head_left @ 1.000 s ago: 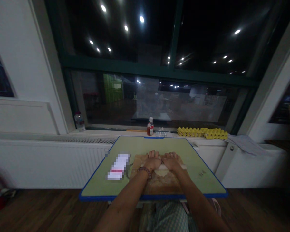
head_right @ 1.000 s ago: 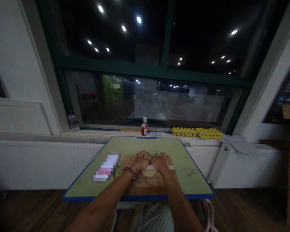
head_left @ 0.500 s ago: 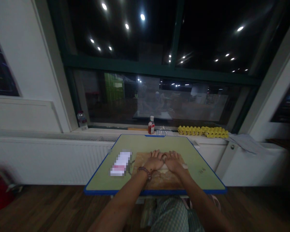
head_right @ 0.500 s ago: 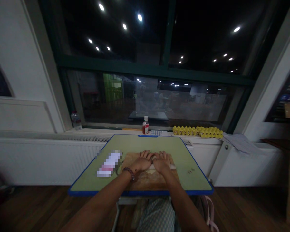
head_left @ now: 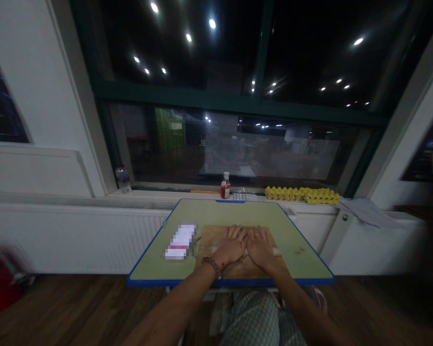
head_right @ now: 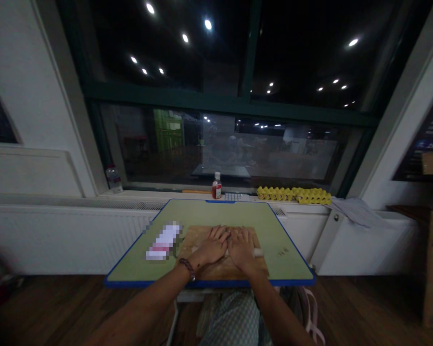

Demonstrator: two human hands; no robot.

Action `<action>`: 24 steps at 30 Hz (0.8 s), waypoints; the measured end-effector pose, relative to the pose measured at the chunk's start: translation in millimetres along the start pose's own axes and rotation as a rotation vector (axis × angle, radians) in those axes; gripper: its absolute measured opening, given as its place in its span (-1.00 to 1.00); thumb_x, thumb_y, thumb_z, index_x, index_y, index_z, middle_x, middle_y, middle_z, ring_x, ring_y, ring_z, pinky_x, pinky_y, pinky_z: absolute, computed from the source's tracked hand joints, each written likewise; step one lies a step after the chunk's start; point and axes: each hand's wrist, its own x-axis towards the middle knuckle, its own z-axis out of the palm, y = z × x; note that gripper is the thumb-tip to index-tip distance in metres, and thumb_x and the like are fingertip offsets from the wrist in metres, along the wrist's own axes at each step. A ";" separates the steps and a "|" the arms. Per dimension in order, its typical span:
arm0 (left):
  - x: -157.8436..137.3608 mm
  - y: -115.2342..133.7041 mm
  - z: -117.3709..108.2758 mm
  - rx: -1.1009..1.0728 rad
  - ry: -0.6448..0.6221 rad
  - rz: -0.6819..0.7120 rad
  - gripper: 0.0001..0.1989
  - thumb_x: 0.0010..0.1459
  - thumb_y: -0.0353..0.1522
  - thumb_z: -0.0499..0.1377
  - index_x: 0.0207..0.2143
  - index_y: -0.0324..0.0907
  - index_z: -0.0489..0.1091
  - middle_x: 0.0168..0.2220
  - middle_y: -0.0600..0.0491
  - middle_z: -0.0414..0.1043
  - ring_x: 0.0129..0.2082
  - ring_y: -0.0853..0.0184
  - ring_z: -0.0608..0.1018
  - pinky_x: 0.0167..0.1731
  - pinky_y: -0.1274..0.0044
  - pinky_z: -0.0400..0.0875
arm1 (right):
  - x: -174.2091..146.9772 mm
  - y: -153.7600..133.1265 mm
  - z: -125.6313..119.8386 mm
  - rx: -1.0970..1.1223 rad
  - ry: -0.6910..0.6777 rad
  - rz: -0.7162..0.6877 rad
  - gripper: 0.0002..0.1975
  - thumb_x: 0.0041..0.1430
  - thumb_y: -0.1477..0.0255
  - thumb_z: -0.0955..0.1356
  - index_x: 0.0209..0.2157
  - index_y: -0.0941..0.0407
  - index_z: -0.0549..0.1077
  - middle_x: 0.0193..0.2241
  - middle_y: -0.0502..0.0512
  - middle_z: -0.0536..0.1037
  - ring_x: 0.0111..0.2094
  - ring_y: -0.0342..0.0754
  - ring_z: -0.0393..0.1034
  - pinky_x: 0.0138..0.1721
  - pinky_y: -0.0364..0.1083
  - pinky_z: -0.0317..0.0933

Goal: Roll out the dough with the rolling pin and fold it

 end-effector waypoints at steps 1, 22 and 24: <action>-0.4 -0.1 0.9 0.002 0.019 0.002 -0.54 0.36 -0.41 -0.19 0.24 -0.23 0.21 0.29 -0.09 0.19 0.34 0.21 0.10 0.34 0.28 -0.14 | -0.2 -0.2 0.2 -0.002 -0.006 0.005 -0.44 0.37 0.40 0.00 0.27 0.23 0.27 0.27 0.23 0.27 0.35 0.19 -0.07 0.33 0.17 -0.41; 46.0 -26.4 -5.9 -0.113 0.152 -0.270 -0.52 0.19 -0.29 0.02 0.15 -0.24 0.22 0.21 -0.13 0.23 0.24 0.17 0.20 0.25 0.39 0.05 | 58.9 5.8 2.4 0.068 -0.114 0.099 -0.47 0.34 0.29 0.10 0.25 0.15 0.29 0.30 0.22 0.22 0.38 0.14 -0.18 0.30 0.12 -0.32; 54.6 -33.8 -4.6 -0.127 0.204 -0.340 -0.54 0.19 -0.28 0.03 0.12 -0.24 0.23 0.16 -0.12 0.27 0.20 0.15 0.24 0.21 0.39 0.10 | 71.7 8.7 7.9 0.099 -0.052 0.093 -0.46 0.32 0.26 0.14 0.23 0.18 0.30 0.27 0.23 0.26 0.36 0.12 -0.12 0.30 0.05 -0.27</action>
